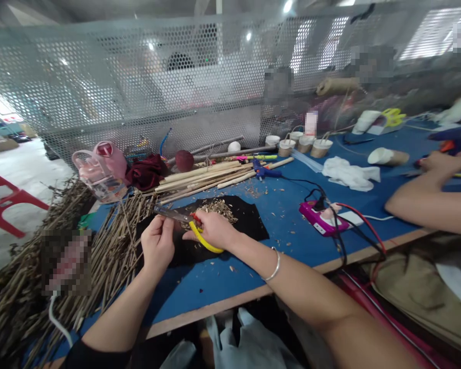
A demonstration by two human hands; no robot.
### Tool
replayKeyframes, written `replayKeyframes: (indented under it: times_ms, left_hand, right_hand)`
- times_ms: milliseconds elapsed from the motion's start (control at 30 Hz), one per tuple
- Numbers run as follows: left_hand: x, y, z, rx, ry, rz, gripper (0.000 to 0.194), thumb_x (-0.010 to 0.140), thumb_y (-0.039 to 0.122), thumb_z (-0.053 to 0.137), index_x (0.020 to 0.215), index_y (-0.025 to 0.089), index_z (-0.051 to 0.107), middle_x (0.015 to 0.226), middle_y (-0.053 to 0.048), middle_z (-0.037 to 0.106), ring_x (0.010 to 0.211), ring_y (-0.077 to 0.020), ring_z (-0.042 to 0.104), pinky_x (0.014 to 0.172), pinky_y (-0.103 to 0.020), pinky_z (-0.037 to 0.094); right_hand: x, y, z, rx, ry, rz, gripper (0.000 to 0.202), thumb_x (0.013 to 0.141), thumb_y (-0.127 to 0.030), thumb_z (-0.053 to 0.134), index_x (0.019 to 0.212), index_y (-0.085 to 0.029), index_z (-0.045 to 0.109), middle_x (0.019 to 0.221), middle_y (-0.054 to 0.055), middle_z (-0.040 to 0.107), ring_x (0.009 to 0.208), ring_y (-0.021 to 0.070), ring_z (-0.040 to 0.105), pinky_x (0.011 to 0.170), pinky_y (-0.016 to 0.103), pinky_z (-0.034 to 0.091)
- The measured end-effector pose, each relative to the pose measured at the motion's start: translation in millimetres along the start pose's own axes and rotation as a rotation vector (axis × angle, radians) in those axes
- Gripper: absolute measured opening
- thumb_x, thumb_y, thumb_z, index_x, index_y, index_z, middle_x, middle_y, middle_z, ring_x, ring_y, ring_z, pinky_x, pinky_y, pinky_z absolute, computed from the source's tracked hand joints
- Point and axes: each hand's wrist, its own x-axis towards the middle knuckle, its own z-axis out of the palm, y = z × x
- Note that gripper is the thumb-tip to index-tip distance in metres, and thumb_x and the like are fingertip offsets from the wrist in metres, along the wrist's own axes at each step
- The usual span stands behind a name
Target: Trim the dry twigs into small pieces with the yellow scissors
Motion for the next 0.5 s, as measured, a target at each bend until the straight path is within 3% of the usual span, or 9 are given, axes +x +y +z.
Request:
replayKeyframes:
  times_ms: [133, 267, 367, 500]
  left_hand:
    - [3, -9, -0.5, 0.035, -0.002, -0.047, 0.026, 0.084, 0.033, 0.041, 0.067, 0.016, 0.052, 0.058, 0.001, 0.053, 0.054, -0.0098, 0.048, 0.054, -0.019, 0.037]
    - [11, -32, -1.6, 0.284, -0.161, -0.127, 0.034, 0.083, 0.042, 0.039, 0.067, 0.017, 0.056, 0.057, 0.000, 0.054, 0.056, -0.0130, 0.051, 0.058, -0.023, 0.040]
    - [14, -46, -1.5, 0.519, -0.169, -0.103, 0.030, 0.082, 0.033, 0.044, 0.100, 0.013, 0.057, 0.089, -0.010, 0.063, 0.085, -0.0205, 0.058, 0.077, -0.031, 0.043]
    - [2, -45, 3.0, 0.774, -0.396, -0.038, 0.037, 0.079, 0.020, 0.046, 0.114, 0.012, 0.053, 0.119, -0.016, 0.054, 0.112, -0.0264, 0.047, 0.091, -0.038, 0.037]
  right_hand:
    - [-9, -2, -20, -0.156, -0.001, 0.097, 0.045, 0.065, -0.064, 0.056, 0.073, -0.020, 0.048, 0.063, 0.000, 0.055, 0.054, 0.0115, 0.046, 0.049, 0.021, 0.025]
    - [-41, 6, -43, -0.276, -0.069, 0.293, 0.045, 0.067, -0.066, 0.052, 0.068, -0.021, 0.050, 0.063, 0.001, 0.057, 0.052, 0.0127, 0.048, 0.046, 0.022, 0.024]
    - [-69, 18, -43, -0.394, -0.033, 0.407, 0.044, 0.067, -0.065, 0.051, 0.069, -0.021, 0.050, 0.063, 0.003, 0.059, 0.056, 0.0161, 0.053, 0.046, 0.023, 0.023]
    - [-96, 31, -23, -0.455, 0.106, 0.510, 0.041, 0.069, -0.063, 0.049, 0.072, -0.022, 0.050, 0.066, 0.002, 0.061, 0.060, 0.0188, 0.057, 0.047, 0.023, 0.023]
